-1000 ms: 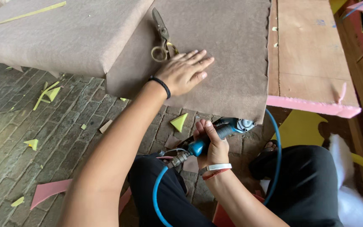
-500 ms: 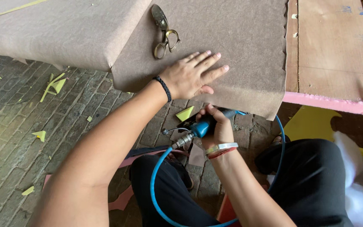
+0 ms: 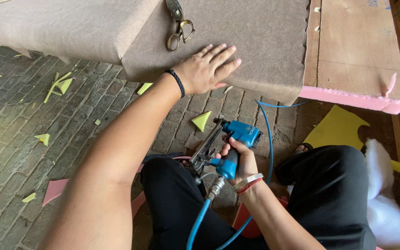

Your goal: The person sits on the floor and trims tan upholstery fabric with shears, then uses a pneumatic staple gun to fasten the fabric over a foam-covered wooden panel, pressing the fabric flat by hand. They walk around the large upholstered piece, smooth and press the padded sections, and pick up a strip of scrap from the floor.

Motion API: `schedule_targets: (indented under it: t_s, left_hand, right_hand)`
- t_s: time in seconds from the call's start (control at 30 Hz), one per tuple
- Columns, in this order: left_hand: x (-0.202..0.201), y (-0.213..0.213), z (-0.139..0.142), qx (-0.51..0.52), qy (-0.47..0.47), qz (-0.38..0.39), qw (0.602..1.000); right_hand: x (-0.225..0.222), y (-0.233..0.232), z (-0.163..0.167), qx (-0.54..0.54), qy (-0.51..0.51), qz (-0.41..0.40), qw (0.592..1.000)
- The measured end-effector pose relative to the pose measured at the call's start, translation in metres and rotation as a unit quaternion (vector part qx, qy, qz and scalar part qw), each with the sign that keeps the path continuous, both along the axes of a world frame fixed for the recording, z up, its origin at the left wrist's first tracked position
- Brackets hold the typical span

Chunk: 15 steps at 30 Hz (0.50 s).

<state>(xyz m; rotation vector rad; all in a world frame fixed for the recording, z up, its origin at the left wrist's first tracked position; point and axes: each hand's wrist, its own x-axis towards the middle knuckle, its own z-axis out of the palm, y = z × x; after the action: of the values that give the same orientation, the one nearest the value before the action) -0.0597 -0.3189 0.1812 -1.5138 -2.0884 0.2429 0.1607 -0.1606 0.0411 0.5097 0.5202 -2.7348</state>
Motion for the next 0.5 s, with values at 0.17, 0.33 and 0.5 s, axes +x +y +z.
schedule_targets:
  t_s: [0.17,0.33,0.5]
  left_hand:
    - [0.001,0.000,-0.005,0.020,0.052,0.003,0.998]
    - [-0.002,0.001,-0.011,0.048,0.081,-0.007,0.996]
    - [-0.002,0.000,-0.012,0.055,0.089,-0.002,0.995]
  right_hand:
    - [-0.012,0.002,-0.006,-0.155,0.092,0.039,0.983]
    - [-0.048,-0.011,-0.046,-0.316,0.223,0.039,0.921]
    - [-0.065,-0.038,-0.047,-0.447,0.285,0.121,0.839]
